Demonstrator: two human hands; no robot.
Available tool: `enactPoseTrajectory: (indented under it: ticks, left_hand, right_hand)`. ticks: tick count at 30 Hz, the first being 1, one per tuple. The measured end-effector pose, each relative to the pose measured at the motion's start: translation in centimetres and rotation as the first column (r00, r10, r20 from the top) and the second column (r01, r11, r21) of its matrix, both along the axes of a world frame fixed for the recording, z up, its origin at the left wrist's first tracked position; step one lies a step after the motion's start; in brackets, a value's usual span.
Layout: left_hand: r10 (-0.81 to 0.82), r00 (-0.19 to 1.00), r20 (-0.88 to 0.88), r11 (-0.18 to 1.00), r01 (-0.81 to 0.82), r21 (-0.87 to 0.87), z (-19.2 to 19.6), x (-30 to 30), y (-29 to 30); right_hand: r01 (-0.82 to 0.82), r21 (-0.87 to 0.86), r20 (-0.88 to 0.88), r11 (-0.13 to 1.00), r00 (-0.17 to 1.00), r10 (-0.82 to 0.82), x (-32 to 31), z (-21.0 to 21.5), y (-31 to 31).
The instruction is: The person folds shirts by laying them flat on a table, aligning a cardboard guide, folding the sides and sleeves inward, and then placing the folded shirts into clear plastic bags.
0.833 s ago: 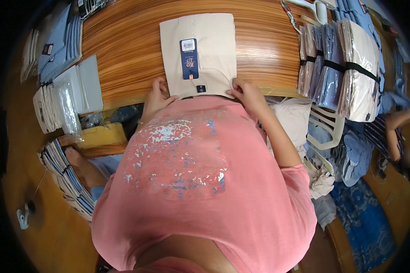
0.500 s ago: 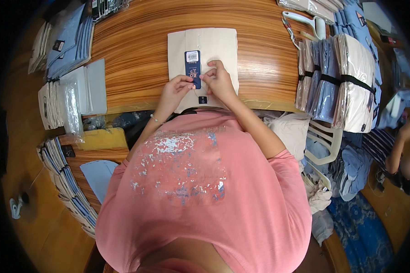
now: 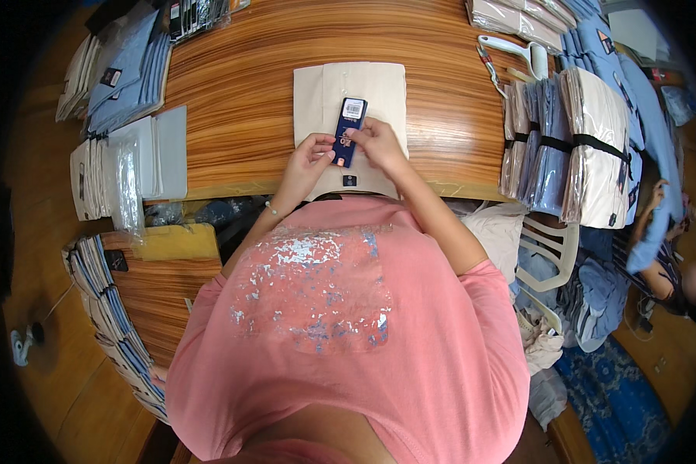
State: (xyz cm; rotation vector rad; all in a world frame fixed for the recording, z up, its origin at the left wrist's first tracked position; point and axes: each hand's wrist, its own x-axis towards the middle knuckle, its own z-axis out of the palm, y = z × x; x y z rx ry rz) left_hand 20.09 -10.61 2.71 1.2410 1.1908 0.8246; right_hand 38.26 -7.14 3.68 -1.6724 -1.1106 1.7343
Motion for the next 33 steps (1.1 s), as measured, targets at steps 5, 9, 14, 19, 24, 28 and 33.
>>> enactPoseTrajectory:
  ticks: [5, 9, 14, 19, 24, 28, 33]
  left_hand:
    - [-0.048, 0.802, -0.595, 0.796, 0.391, 0.462, 0.3, -0.8, 0.0]
    - [-0.034, 0.701, -0.713, 0.623, 0.572, 0.533, -1.0, -1.9, -1.0]
    - [0.217, 0.724, -0.655, 0.661, 0.384, 0.644, -0.3, -7.1, 0.0]
    - [0.835, 0.350, -0.425, 0.536, -0.337, 0.774, 0.2, -25.5, 4.2]
    - [0.664, 0.275, -0.695, 0.743, -0.343, 0.575, -2.3, -33.2, 0.3]
    - [0.805, 0.158, -0.572, 0.589, -0.329, 0.738, -0.4, -34.2, 0.9]
    - [0.703, -0.320, -0.634, 0.448, -0.492, 0.746, -0.8, -40.3, -1.6]
  right_hand:
    - [-0.055, 0.254, 0.062, 0.966, 0.997, 0.040, 4.4, -5.3, 2.0]
    - [-0.052, 0.351, 0.135, 0.935, 0.991, 0.004, 3.9, -5.2, 2.8]
    - [-0.114, 0.555, 0.458, 0.824, 0.869, -0.187, 3.8, -1.8, 2.5]
    - [-0.206, 0.595, 0.353, 0.777, 0.936, -0.021, 0.8, 2.6, 5.1]
    - [-0.607, 0.469, 0.397, 0.641, 0.793, 0.461, -11.2, 4.6, 6.8]
    - [-0.833, 0.467, 0.473, 0.297, 0.519, 0.712, -21.7, 4.1, 6.8]
    - [-0.836, 0.532, 0.372, 0.131, 0.370, 0.852, -31.7, 2.9, 5.6]
